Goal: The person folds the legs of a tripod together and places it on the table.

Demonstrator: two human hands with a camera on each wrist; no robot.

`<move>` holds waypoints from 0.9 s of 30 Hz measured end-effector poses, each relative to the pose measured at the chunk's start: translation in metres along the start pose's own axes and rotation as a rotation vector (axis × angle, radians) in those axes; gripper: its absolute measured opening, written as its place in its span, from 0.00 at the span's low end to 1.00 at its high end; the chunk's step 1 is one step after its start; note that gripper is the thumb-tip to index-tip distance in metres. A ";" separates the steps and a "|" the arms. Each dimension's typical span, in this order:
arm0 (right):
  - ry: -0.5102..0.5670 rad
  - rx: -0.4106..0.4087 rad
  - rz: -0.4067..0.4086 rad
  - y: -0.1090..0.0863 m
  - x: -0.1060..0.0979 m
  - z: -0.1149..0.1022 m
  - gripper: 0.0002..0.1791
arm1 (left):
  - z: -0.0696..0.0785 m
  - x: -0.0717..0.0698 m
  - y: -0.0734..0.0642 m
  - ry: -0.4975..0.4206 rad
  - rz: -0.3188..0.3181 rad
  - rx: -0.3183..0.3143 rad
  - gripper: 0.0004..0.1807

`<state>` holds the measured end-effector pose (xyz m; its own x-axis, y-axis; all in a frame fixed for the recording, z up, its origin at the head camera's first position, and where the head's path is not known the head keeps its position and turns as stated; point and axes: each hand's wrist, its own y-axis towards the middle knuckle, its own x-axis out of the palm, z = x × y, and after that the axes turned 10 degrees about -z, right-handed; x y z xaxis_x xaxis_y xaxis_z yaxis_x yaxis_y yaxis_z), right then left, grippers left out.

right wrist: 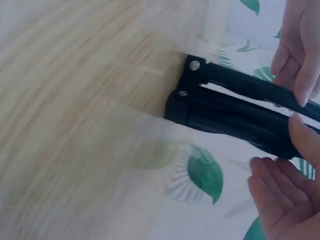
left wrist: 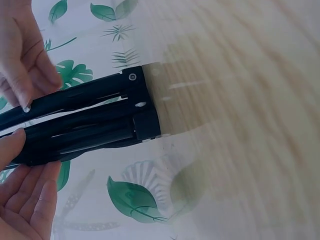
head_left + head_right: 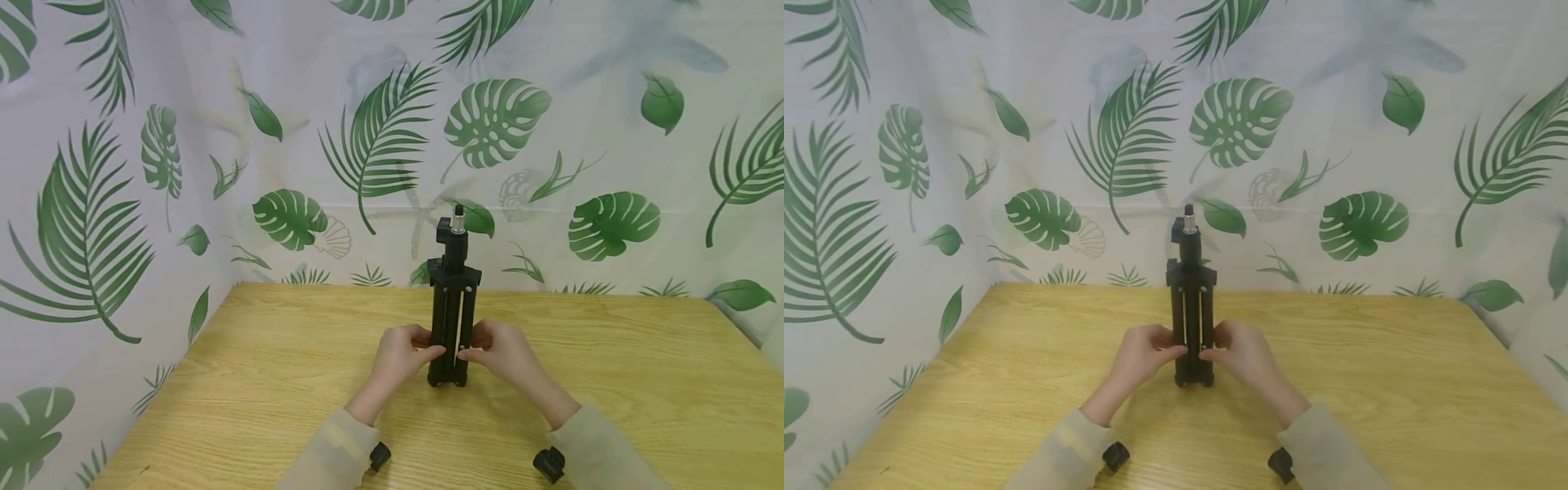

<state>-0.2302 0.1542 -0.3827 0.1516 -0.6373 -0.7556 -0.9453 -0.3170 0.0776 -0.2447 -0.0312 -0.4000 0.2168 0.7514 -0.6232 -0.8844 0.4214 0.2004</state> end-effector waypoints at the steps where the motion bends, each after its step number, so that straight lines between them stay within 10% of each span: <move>1: -0.012 -0.011 -0.023 0.000 -0.001 0.002 0.14 | 0.000 0.000 0.000 -0.003 -0.003 -0.006 0.11; 10: -0.097 -0.009 -0.199 0.005 0.010 0.021 0.14 | 0.000 0.001 0.002 -0.029 -0.012 -0.016 0.11; 27: -0.043 -0.009 -0.167 0.010 0.025 0.028 0.10 | -0.002 -0.002 0.002 -0.053 -0.024 -0.004 0.12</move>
<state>-0.2436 0.1546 -0.4186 0.2935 -0.5445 -0.7858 -0.9054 -0.4220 -0.0457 -0.2479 -0.0331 -0.4003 0.2600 0.7669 -0.5867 -0.8803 0.4380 0.1824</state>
